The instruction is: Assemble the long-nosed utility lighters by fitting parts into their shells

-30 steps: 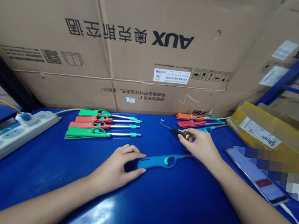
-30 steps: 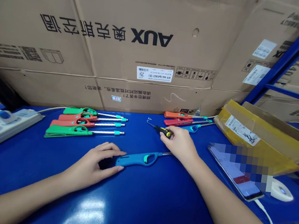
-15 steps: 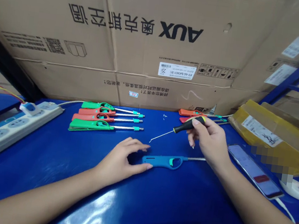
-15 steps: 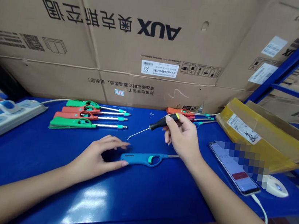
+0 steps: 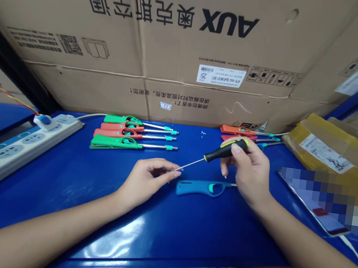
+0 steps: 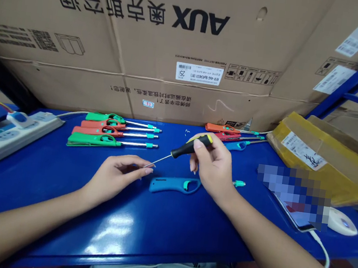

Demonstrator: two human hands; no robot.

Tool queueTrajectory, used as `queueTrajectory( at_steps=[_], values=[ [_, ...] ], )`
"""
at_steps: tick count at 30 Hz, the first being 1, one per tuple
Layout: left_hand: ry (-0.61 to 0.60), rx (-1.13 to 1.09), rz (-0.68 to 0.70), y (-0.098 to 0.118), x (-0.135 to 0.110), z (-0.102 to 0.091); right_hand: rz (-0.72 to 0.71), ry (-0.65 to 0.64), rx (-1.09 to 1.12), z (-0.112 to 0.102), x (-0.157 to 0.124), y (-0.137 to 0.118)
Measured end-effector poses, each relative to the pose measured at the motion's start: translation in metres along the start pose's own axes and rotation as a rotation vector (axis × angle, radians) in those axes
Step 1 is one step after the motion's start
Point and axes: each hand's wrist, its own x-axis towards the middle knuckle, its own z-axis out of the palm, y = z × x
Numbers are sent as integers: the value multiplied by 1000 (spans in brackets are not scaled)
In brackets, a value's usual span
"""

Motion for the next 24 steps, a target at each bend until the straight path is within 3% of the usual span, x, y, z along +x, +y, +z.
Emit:
queueTrajectory(
  at_steps=[5,9,15,24],
  values=[
    [66,-437,-287,-1,6,1,192,39,230,1,-3,9],
    [154,-682,-387,0,10,2,217,-20,277,10,-8,11],
    [261,-768,-467,1,17,0,133,-97,170,16,-19,17],
    [282,-832,-528,2,16,4,22,51,9,9,-18,6]
  ],
)
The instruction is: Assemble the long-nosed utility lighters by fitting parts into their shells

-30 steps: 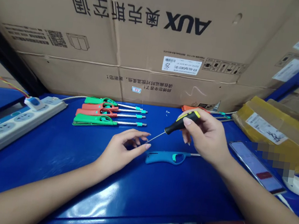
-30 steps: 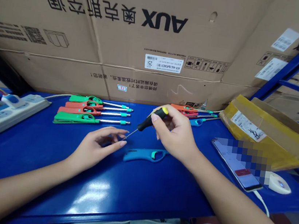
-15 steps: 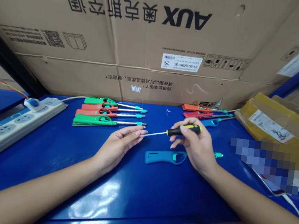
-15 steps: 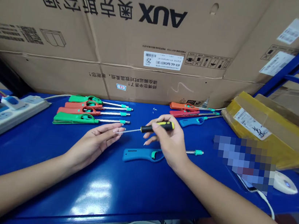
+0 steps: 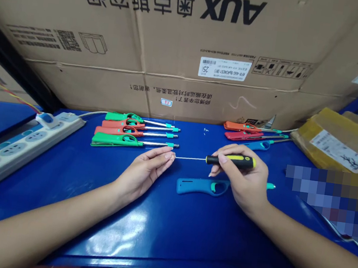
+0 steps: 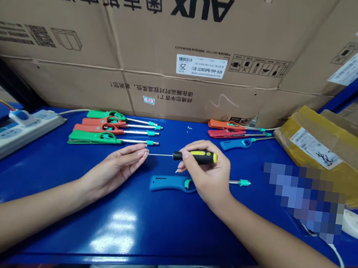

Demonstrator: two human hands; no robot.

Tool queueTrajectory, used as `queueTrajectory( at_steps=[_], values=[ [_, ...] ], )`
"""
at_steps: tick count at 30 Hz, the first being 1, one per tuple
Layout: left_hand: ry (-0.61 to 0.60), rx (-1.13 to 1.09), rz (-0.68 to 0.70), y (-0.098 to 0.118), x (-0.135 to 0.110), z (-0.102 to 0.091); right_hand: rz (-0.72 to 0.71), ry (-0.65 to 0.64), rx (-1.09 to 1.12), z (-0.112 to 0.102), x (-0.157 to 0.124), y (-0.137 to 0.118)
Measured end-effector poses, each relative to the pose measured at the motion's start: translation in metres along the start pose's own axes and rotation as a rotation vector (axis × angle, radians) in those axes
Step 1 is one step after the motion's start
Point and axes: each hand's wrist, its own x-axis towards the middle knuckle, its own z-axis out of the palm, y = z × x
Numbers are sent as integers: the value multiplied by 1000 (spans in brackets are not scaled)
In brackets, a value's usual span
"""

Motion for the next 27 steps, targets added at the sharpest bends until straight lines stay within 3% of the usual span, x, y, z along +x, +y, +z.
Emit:
queueTrajectory(
  at_steps=[12,27],
  values=[
    [-21,-27,-15,0,-1,0,-54,-65,-60,1,-2,0],
    [24,-69,49,-2,-2,2,150,-13,72,10,0,-1]
  ],
)
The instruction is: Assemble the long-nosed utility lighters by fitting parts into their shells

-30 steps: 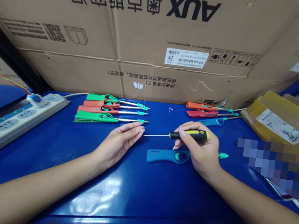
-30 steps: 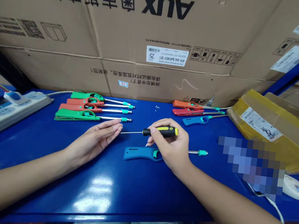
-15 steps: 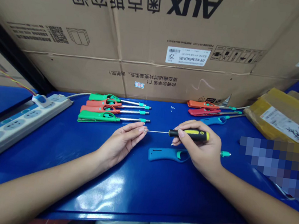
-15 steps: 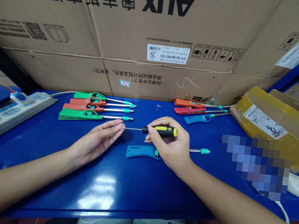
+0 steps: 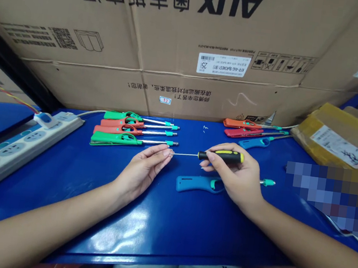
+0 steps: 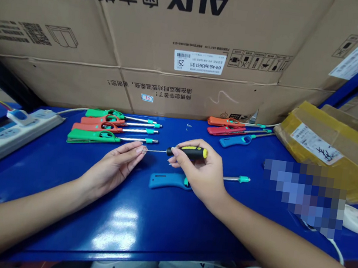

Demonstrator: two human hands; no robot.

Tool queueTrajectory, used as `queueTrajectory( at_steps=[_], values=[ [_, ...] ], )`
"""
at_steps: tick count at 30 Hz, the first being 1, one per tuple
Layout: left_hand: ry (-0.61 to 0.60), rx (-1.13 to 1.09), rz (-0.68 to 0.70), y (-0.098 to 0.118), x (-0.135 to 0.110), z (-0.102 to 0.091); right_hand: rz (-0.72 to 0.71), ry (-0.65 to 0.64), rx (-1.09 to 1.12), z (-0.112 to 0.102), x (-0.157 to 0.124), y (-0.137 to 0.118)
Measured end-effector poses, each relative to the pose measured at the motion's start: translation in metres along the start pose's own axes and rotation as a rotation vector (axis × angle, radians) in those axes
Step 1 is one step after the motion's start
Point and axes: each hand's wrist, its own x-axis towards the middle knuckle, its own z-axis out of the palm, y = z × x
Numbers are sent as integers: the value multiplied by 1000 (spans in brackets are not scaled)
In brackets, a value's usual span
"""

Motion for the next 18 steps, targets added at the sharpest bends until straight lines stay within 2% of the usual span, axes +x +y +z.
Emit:
queueTrajectory(
  at_steps=[6,18],
  values=[
    [14,0,12,0,0,2,48,-3,43,-2,3,6],
    [35,-36,-20,4,0,4,25,-21,37,-4,3,5]
  ],
)
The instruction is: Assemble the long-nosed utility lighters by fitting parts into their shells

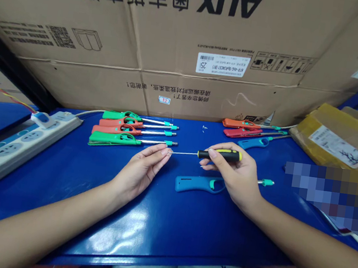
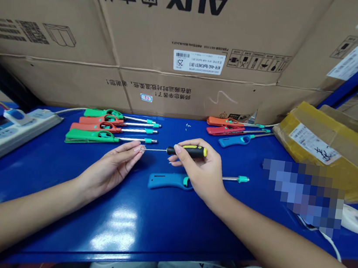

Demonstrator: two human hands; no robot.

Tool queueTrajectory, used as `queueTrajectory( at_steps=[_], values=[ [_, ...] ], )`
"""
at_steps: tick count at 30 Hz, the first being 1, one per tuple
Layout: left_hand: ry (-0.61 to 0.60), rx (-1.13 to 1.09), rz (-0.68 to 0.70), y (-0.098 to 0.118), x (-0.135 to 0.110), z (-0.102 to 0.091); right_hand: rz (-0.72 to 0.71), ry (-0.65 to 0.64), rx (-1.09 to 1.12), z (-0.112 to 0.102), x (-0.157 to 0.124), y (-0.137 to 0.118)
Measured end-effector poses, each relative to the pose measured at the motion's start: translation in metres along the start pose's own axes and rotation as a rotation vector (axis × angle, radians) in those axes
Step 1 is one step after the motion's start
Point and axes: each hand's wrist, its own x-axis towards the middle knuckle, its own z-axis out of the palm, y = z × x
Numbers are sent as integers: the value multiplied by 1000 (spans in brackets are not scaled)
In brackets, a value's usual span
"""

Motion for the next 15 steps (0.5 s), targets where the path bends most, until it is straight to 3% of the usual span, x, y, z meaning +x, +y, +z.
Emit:
queueTrajectory(
  at_steps=[15],
  values=[
    [1,9,-1,0,-1,0,-11,-9,-24,1,-3,-6]
  ],
)
